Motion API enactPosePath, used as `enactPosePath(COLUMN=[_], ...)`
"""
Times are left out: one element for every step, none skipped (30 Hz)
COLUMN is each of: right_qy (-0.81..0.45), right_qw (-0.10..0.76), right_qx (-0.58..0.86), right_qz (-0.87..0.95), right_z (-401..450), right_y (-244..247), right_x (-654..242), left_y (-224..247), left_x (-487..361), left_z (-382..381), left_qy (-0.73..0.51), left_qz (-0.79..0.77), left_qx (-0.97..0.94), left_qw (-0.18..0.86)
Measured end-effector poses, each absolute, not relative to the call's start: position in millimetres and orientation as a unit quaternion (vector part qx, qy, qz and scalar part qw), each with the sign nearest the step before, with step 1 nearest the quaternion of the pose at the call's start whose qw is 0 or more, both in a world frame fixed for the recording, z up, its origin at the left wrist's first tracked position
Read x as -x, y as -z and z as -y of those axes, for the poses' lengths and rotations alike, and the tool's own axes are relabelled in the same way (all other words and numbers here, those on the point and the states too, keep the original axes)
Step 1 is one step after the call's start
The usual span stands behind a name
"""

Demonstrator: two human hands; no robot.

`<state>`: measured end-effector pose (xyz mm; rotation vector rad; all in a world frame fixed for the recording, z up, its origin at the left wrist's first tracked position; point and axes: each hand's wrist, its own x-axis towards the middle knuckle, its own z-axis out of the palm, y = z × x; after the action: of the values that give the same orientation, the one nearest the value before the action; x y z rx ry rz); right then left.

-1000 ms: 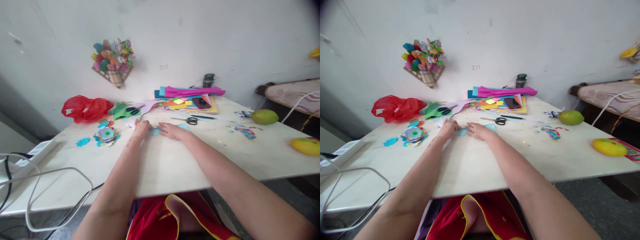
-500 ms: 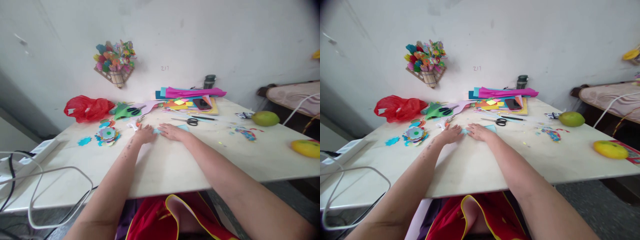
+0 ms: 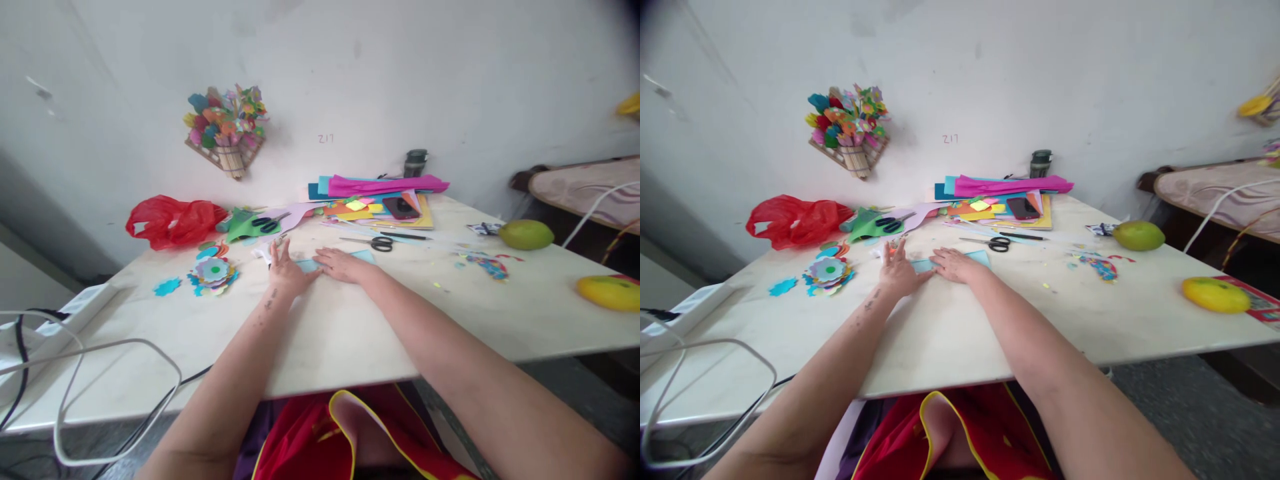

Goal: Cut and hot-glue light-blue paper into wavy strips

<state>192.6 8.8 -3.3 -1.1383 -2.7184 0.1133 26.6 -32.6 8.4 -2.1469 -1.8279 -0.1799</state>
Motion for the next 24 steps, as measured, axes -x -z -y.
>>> enactPosePath(right_qy=[-0.040,-0.041,-0.041,-0.040,-0.040,-0.039,-0.038,-0.037,-0.036,-0.034,-0.032,-0.031,-0.030,-0.031,-0.033,-0.035,-0.037,-0.038,-0.039,-0.041,-0.042,-0.044,-0.046,-0.048], right_qw=[0.097,0.097,0.098,0.098,0.098,0.099,0.099,0.100,0.100,0.098,0.095,0.090,0.085,0.081,0.078,0.078,0.080,0.085,0.091,0.096,0.102,0.108,0.112,0.115], right_qx=[0.384,0.384,0.385,0.386,0.388,0.390,0.390,0.391,0.391,0.390,0.390,0.391,0.393,0.396,0.398,0.399,0.398,0.395,0.392,0.389,0.389,0.389,0.391,0.393], right_qz=[0.917,0.917,0.917,0.916,0.915,0.915,0.914,0.914,0.914,0.915,0.915,0.915,0.915,0.914,0.913,0.913,0.913,0.914,0.915,0.915,0.915,0.914,0.913,0.911], right_z=[-9,-9,-10,-10,-11,-11,-11,-11,-10,-10,-9,-8,-7,-6,-5,-5,-6,-6,-8,-9,-11,-12,-14,-15], right_y=[3,3,4,4,5,6,6,6,6,5,4,3,2,1,0,0,0,0,1,3,5,6,8,9], right_x=[-192,-192,-192,-192,-191,-191,-191,-191,-191,-191,-191,-191,-191,-191,-191,-192,-192,-192,-193,-194,-194,-195,-196,-196], left_y=[-8,-9,-10,-12,-13,-15,-17,-18,-18,-19,-19,-20,-21,-22,-23,-24,-25,-25,-25,-24,-23,-21,-20,-18], left_x=[-24,-22,-20,-19,-20,-21,-23,-25,-27,-28,-27,-25,-22,-18,-13,-8,-4,-1,2,3,4,4,4,4], left_z=[33,34,36,37,39,41,42,43,42,41,39,37,35,33,31,29,28,27,26,24,22,20,18,16], left_qy=[0.078,0.096,0.115,0.131,0.141,0.143,0.135,0.126,0.119,0.115,0.116,0.118,0.127,0.140,0.153,0.164,0.165,0.162,0.155,0.145,0.135,0.127,0.123,0.123], left_qz=[0.646,0.647,0.646,0.638,0.630,0.620,0.606,0.592,0.583,0.575,0.574,0.583,0.595,0.608,0.616,0.617,0.613,0.607,0.599,0.592,0.587,0.582,0.579,0.576], left_qx=[0.744,0.739,0.736,0.737,0.739,0.745,0.756,0.768,0.778,0.786,0.788,0.783,0.773,0.760,0.750,0.747,0.750,0.756,0.763,0.771,0.777,0.782,0.786,0.789], left_qw=[0.156,0.158,0.166,0.178,0.191,0.203,0.208,0.208,0.203,0.197,0.190,0.181,0.179,0.182,0.184,0.186,0.186,0.186,0.185,0.184,0.184,0.183,0.181,0.177])
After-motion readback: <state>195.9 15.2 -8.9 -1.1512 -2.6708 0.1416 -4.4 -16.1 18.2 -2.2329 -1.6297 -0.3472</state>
